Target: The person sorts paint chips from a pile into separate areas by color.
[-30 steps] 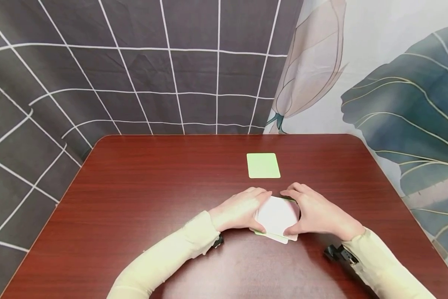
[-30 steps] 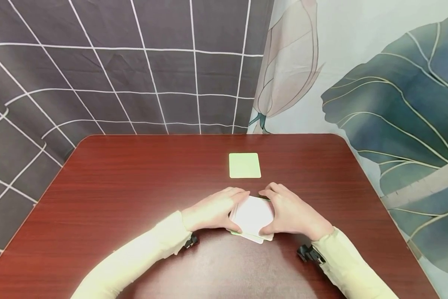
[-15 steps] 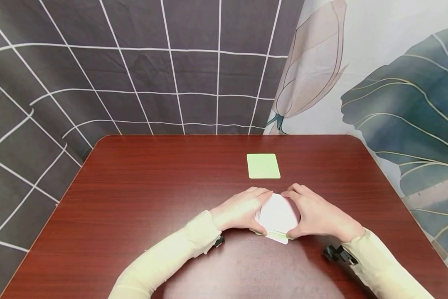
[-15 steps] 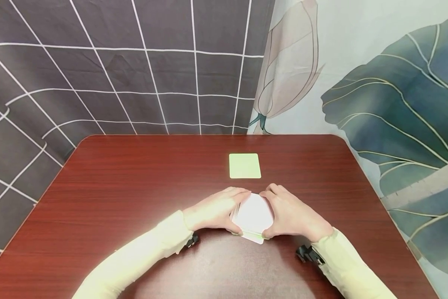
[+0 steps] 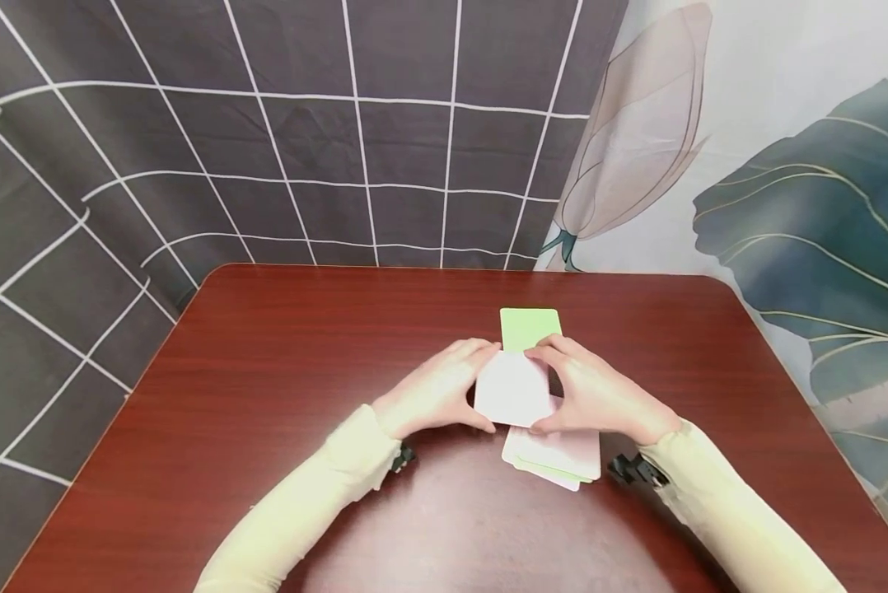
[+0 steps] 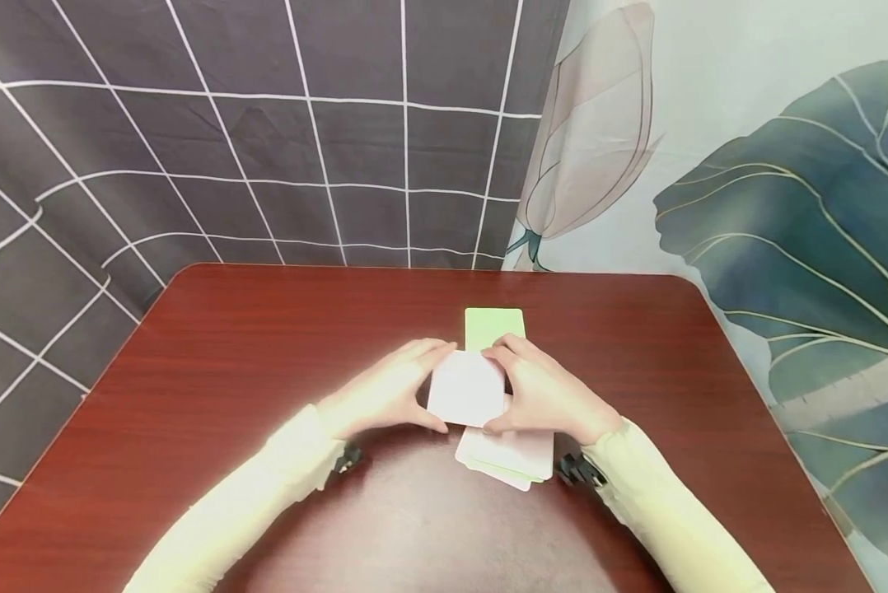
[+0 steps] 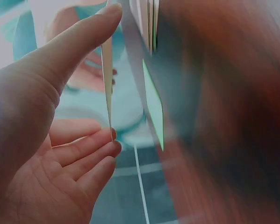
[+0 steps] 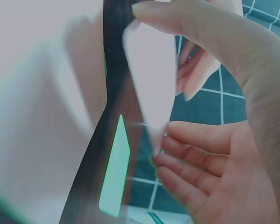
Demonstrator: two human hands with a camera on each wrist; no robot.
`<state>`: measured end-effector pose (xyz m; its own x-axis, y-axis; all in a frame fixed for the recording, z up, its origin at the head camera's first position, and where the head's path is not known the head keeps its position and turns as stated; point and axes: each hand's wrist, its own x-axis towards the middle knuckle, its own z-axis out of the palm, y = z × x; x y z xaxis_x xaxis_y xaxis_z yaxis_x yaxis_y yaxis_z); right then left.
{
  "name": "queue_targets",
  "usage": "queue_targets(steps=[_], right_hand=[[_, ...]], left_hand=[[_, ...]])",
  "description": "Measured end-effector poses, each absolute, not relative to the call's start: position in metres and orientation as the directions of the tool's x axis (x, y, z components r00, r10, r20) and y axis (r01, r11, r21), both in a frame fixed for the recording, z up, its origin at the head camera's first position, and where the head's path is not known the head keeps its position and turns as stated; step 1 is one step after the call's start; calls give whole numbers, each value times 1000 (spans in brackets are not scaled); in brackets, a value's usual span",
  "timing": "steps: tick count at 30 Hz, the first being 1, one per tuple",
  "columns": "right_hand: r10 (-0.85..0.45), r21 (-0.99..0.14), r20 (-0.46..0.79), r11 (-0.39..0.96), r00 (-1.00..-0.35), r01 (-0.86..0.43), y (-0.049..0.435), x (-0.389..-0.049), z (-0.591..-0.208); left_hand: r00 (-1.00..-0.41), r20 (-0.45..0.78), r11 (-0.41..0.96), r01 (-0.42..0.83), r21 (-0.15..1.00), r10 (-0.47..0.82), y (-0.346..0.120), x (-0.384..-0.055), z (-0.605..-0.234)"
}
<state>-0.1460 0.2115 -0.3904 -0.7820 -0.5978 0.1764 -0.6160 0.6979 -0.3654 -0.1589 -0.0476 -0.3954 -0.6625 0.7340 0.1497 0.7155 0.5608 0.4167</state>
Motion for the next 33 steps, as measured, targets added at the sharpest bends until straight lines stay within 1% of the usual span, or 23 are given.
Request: queue_targets(steps=[3, 6, 10, 13, 17, 21, 27, 30, 33], right_hand=[[-607, -396, 181, 675, -774, -622, 194, -165, -390], [-611, -416, 179, 664, -771, -622, 176, -188, -386], [-611, -400, 180, 670, -771, -625, 149, -222, -378], [-611, -391, 130, 692, -781, -606, 132, -244, -378], [-621, -393, 32, 713, -783, -581, 115, -264, -388], [-630, -391, -36, 723, -775, -570, 106, -276, -401], [-627, -400, -105, 737, -772, -545, 102, -281, -407], [-630, -402, -107, 735, -769, -546, 102, -282, -404], [-631, -420, -73, 722, -772, -550, 107, -280, -397]], left_hand=[[-702, 131, 605, 680, 414, 700, -69, -169, -391], [-729, 108, 635, 651, 415, 676, -86, -187, -385], [-760, 100, 662, 617, 425, 643, -104, -218, -375], [-776, 84, 684, 597, 419, 626, -114, -237, -375], [-780, 23, 706, 579, 407, 626, -123, -254, -387], [-785, -21, 715, 553, 429, 620, -128, -261, -401], [-800, -26, 714, 519, 470, 599, -132, -264, -413], [-804, -23, 712, 512, 481, 594, -132, -265, -413], [-811, -12, 713, 506, 486, 585, -130, -264, -410]])
